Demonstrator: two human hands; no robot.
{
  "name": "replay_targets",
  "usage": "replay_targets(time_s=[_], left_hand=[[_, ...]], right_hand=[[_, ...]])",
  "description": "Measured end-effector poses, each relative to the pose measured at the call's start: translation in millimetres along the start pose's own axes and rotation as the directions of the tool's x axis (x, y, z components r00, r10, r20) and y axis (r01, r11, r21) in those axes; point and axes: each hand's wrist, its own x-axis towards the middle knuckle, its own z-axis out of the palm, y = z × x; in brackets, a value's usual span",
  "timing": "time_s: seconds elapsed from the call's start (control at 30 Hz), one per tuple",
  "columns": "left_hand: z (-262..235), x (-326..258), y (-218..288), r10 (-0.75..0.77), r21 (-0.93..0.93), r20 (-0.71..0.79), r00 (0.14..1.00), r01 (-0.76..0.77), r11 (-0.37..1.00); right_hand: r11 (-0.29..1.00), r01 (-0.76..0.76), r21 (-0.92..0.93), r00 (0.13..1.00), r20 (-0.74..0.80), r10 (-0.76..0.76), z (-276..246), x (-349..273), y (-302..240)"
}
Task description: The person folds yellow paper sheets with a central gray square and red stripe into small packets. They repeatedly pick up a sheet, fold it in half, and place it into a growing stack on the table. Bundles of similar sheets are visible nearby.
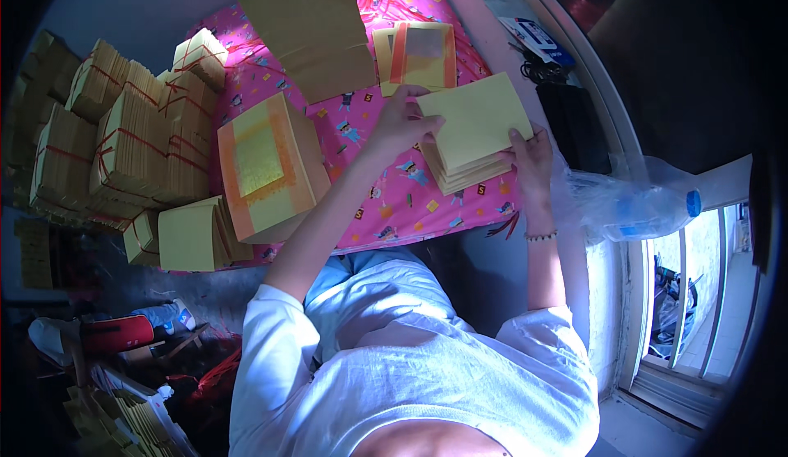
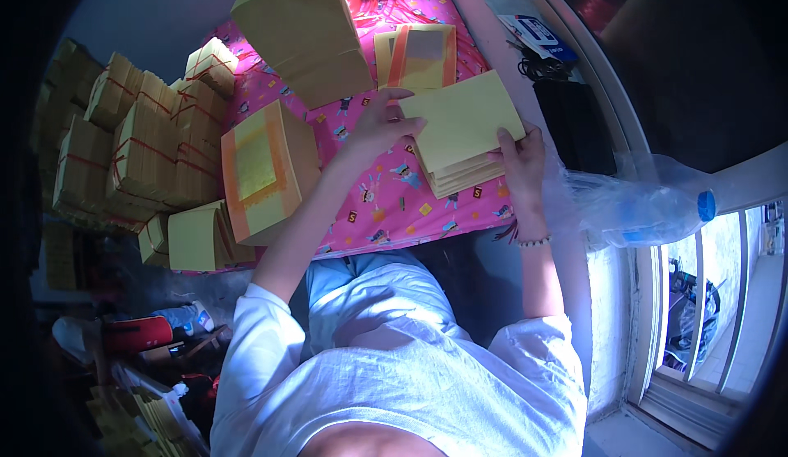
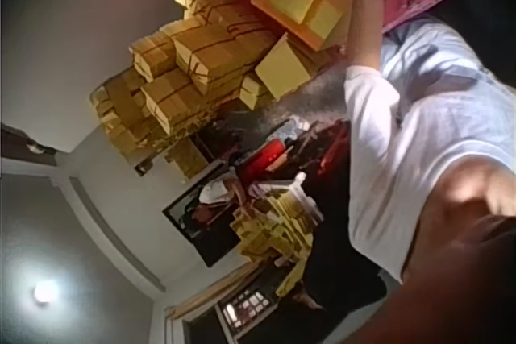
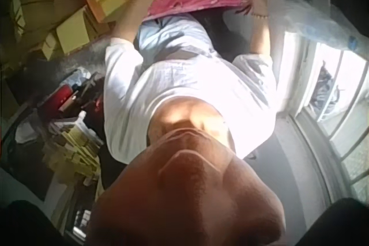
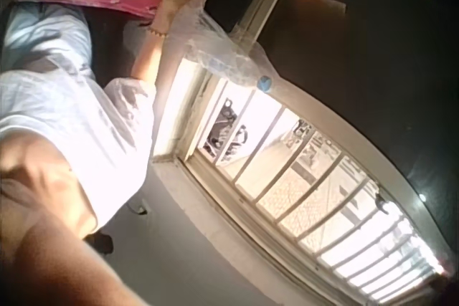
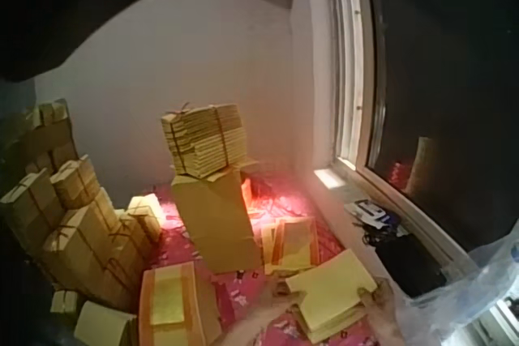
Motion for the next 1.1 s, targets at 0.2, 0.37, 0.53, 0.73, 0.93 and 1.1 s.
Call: replay_targets(time_s=[0.2, 0.37, 0.53, 0.73, 0.93, 1.1], left_hand=[[22, 29, -74, 0.049, 0.338, -0.127, 0.991, -0.003, 0.941], [19, 17, -99, 0.113, 0.533, -0.083, 0.99, -0.052, 0.845], [20, 4, -78, 0.297, 0.686, -0.171, 0.939, -0.103, 0.72], [-14, -20, -7, 0.459, 0.645, -0.155, 0.875, -0.262, 0.718], [-92, -14, 93, 0.668, 0.604, -0.361, 0.651, -0.382, 0.699], [-159, 2, 133, 0.384, 0.07, -0.478, 0.79, -0.402, 0.913]], right_hand=[[0.737, 0.196, -0.647, 0.971, 0.026, -0.236, -34, 22, 64], [0.481, 0.277, -0.832, 0.933, 0.113, -0.342, -24, 2, 58], [0.523, 0.351, -0.777, 0.9, 0.128, -0.416, -10, 1, 33], [0.65, 0.384, -0.655, 0.902, 0.118, -0.414, 19, -5, -3], [0.638, 0.632, -0.44, 0.772, 0.279, -0.571, 91, 12, -78], [0.315, 0.878, -0.361, 0.461, 0.455, -0.762, 187, 67, -149]])
